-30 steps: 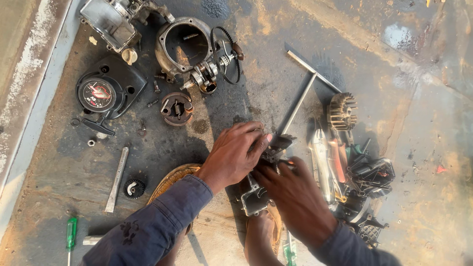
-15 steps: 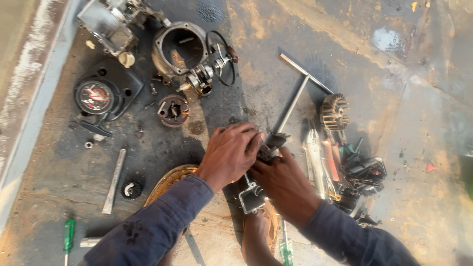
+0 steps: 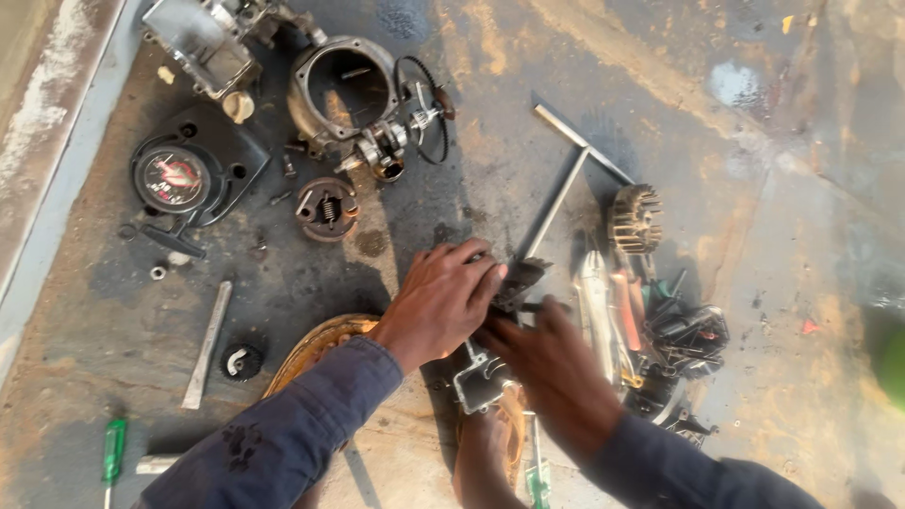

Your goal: The person scrubs a disassembled engine cylinder with a wire brush and solvent, then wipes it with a rag. They handle the cylinder and other engine parts on the floor while surrounded by tools.

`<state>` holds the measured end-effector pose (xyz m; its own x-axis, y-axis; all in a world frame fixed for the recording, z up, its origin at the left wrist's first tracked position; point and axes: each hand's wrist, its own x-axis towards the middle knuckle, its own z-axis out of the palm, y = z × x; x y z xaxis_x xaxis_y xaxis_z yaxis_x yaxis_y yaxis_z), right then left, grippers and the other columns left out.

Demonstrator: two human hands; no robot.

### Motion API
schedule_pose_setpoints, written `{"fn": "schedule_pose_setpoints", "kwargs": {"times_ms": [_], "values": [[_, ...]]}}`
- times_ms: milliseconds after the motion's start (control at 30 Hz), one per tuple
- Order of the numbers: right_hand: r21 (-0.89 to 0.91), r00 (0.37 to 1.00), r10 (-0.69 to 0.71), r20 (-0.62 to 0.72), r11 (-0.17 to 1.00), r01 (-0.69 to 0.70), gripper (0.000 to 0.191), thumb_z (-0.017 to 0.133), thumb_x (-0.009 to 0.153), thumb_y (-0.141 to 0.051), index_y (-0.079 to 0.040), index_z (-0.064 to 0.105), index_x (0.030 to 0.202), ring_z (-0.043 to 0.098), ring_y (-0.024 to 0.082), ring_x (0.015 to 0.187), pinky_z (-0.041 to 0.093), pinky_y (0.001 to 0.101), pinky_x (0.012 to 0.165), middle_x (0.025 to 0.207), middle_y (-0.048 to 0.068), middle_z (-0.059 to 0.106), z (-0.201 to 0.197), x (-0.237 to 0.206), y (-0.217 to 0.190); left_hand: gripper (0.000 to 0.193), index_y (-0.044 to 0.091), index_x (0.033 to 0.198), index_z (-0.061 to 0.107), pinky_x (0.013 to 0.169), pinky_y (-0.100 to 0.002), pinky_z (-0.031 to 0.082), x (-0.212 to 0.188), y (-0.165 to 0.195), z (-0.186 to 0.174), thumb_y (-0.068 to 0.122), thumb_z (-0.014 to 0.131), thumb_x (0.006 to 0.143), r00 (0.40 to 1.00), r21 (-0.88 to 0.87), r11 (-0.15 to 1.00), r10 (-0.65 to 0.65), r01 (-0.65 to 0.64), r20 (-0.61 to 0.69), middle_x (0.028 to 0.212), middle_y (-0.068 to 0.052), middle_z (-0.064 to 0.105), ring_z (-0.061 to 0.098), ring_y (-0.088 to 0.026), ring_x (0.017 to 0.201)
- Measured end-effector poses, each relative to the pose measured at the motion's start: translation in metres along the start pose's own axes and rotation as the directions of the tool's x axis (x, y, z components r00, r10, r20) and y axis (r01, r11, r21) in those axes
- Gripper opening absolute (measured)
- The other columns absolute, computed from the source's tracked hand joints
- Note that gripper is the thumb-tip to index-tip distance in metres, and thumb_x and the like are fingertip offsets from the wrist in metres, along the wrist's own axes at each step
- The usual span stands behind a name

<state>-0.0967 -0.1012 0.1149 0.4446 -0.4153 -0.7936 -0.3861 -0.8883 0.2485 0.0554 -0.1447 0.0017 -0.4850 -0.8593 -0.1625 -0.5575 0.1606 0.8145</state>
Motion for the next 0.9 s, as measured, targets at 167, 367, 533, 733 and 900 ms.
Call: {"fn": "schedule_pose_setpoints", "kwargs": {"times_ms": [167, 367, 533, 733, 900], "values": [[0.048, 0.996, 0.010, -0.084, 0.999, -0.006, 0.062, 0.067, 0.092, -0.019, -0.008, 0.049, 0.149, 0.055, 0.017, 0.094, 0.039, 0.0346, 0.088, 0.128, 0.002, 0.064, 0.003, 0.006, 0.004, 0.057, 0.005, 0.115, 0.072, 0.108, -0.055, 0.041, 0.003, 0.008, 0.001, 0.044, 0.031, 0.109, 1.000, 0.023, 1.000, 0.013, -0.013, 0.007, 0.132, -0.013, 0.063, 0.062, -0.033, 0.113], [0.357, 0.982, 0.032, -0.186, 0.933, 0.038, 0.045, 0.068, 0.092, -0.019, -0.014, 0.060, 0.136, 0.060, 0.016, 0.086, 0.037, 0.0372, 0.093, 0.124, 0.002, 0.068, 0.016, 0.011, 0.012, 0.055, 0.004, 0.118, 0.071, 0.101, -0.053, 0.045, 0.003, 0.008, 0.001, 0.043, 0.032, 0.109, 0.999, 0.084, 0.996, 0.025, -0.021, -0.045, 0.128, -0.014, 0.064, 0.063, -0.033, 0.108], [0.497, 0.931, 0.122, -0.345, 0.865, 0.071, 0.040, 0.071, 0.080, -0.004, -0.014, 0.069, 0.119, 0.064, 0.018, 0.106, 0.034, 0.0450, 0.105, 0.122, 0.002, 0.072, 0.029, 0.018, 0.009, 0.056, 0.004, 0.115, 0.071, 0.102, -0.050, 0.047, 0.003, 0.003, -0.002, 0.043, 0.031, 0.109, 0.999, 0.056, 0.998, -0.023, 0.022, 0.024, 0.125, -0.012, 0.064, 0.064, -0.028, 0.109], [0.683, 0.746, 0.344, -0.570, 0.703, 0.198, 0.024, 0.068, 0.084, -0.003, -0.016, 0.075, 0.102, 0.067, 0.022, 0.120, 0.037, 0.0498, 0.116, 0.116, 0.003, 0.077, 0.022, -0.019, 0.013, 0.055, 0.003, 0.119, 0.070, 0.106, -0.054, 0.040, -0.001, -0.001, -0.004, 0.042, 0.033, 0.107, 0.999, -0.003, 1.000, 0.030, -0.031, -0.018, 0.128, -0.013, 0.063, 0.060, -0.031, 0.116], [0.845, 0.598, 0.657, -0.458, 0.531, 0.064, 0.027, 0.080, 0.073, -0.010, -0.010, 0.075, 0.099, 0.072, 0.025, 0.112, 0.057, 0.0368, 0.096, 0.112, 0.007, 0.077, 0.018, -0.104, 0.038, 0.052, 0.003, 0.121, 0.070, 0.107, -0.054, 0.040, -0.002, 0.001, -0.005, 0.040, 0.035, 0.108, 1.000, -0.013, 1.000, 0.014, -0.014, -0.026, 0.129, -0.014, 0.062, 0.060, -0.030, 0.118]]}}
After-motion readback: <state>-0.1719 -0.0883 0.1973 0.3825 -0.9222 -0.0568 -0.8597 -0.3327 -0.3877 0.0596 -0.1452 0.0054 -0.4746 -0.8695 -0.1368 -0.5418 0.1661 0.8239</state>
